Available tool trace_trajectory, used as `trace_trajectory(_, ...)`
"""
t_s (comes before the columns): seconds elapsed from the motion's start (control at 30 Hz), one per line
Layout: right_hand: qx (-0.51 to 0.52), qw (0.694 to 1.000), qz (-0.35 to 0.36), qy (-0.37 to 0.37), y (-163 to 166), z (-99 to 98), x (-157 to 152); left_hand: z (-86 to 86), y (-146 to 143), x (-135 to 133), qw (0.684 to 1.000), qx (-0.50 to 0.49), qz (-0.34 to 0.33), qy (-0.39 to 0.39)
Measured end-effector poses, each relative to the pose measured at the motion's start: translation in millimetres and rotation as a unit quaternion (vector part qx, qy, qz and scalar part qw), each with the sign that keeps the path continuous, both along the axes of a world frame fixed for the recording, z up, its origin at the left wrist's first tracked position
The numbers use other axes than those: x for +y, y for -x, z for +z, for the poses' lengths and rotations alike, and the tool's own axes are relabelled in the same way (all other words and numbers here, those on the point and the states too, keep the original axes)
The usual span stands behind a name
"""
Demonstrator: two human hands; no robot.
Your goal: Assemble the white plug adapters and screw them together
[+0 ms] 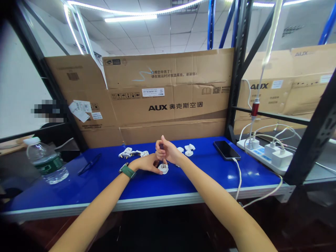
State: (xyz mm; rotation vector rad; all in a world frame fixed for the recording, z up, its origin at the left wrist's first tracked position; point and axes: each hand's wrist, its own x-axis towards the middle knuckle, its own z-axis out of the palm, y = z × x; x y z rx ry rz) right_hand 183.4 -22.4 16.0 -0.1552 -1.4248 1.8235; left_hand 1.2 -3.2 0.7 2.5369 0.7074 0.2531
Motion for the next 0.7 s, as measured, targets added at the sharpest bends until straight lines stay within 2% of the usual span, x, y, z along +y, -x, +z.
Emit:
trace_trajectory(0.2, 0.032, 0.999, -0.02, -0.007, -4.8, 4.4, 0.5, 1.4, -0.6, -0.1, 1.0, -0.004, -0.009, 0.017)
trace_trajectory(0.53, -0.008, 1.0, 0.002, -0.01, -1.1, 0.0, 0.6, -1.5, 0.1, 2.2, 1.0, 0.005, -0.006, -0.005)
trace_trajectory(0.7, -0.005, 1.0, -0.011, -0.021, -0.2, -0.4, -0.9, -0.5, 0.2, 1.4, 1.0, 0.005, -0.011, -0.001)
